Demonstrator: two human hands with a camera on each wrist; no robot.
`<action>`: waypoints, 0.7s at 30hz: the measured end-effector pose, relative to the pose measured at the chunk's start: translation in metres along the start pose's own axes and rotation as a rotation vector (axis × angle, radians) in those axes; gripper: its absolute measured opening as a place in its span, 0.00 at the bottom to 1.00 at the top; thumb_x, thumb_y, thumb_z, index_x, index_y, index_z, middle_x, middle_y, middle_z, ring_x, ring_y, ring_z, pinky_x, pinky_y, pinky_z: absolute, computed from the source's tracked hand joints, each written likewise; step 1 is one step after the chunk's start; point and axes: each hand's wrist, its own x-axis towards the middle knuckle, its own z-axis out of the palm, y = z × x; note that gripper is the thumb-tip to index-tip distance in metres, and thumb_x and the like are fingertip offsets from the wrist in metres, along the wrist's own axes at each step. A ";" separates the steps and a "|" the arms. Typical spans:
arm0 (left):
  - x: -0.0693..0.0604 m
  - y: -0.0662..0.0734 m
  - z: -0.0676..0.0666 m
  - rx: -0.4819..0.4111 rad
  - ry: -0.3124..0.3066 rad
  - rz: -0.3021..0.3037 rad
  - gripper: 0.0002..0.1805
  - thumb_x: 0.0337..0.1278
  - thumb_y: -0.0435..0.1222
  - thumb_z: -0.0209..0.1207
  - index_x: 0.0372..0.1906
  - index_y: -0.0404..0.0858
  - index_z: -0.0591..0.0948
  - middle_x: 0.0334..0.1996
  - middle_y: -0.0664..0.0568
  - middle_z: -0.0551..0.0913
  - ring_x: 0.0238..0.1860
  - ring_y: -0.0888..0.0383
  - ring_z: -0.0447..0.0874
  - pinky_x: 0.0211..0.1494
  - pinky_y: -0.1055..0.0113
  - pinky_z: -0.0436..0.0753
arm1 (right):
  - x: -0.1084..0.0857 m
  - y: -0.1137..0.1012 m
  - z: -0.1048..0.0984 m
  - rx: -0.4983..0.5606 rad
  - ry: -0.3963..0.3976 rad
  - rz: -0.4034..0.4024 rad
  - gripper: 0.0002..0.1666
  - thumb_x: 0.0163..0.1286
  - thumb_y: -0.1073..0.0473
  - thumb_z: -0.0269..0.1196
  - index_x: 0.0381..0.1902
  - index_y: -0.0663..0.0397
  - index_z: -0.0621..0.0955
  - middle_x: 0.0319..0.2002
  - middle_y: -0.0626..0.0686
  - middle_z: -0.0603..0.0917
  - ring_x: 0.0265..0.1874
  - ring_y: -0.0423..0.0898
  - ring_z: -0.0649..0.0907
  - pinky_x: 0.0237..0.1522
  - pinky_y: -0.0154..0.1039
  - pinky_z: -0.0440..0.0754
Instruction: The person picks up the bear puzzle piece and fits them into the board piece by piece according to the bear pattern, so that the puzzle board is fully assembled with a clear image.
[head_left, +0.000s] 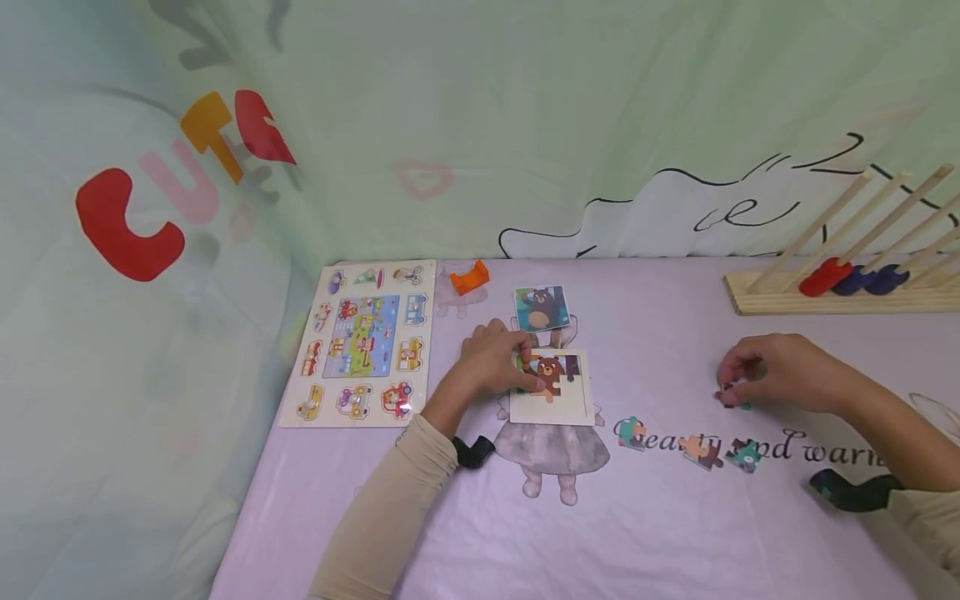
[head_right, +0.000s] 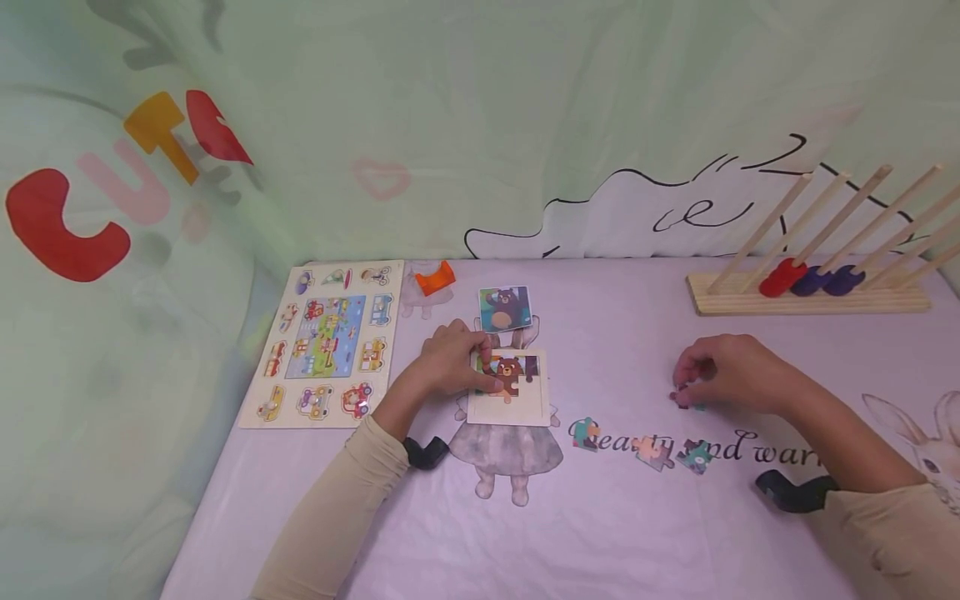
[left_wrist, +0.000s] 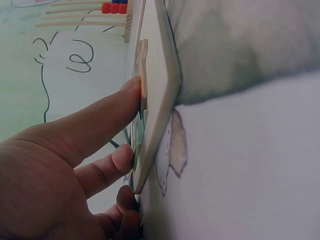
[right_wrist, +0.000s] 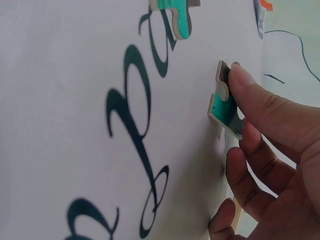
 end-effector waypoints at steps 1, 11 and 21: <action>0.000 0.000 0.000 0.000 0.000 0.000 0.20 0.45 0.57 0.76 0.32 0.53 0.79 0.44 0.53 0.72 0.47 0.52 0.68 0.49 0.58 0.67 | 0.000 -0.001 0.000 0.000 0.001 -0.007 0.17 0.54 0.44 0.78 0.36 0.42 0.85 0.36 0.42 0.84 0.41 0.45 0.77 0.39 0.31 0.76; 0.001 0.000 0.001 0.000 0.004 0.002 0.20 0.45 0.57 0.76 0.32 0.53 0.79 0.43 0.53 0.72 0.47 0.52 0.67 0.48 0.59 0.67 | 0.001 -0.015 0.000 0.048 0.021 -0.113 0.11 0.60 0.48 0.76 0.32 0.39 0.83 0.28 0.40 0.80 0.32 0.36 0.76 0.37 0.32 0.75; 0.001 0.000 0.001 0.007 0.007 0.000 0.20 0.45 0.57 0.76 0.31 0.53 0.79 0.44 0.53 0.72 0.47 0.52 0.68 0.49 0.58 0.68 | 0.011 -0.037 0.005 0.150 -0.002 -0.179 0.09 0.63 0.52 0.74 0.35 0.41 0.82 0.29 0.41 0.81 0.33 0.38 0.78 0.35 0.32 0.76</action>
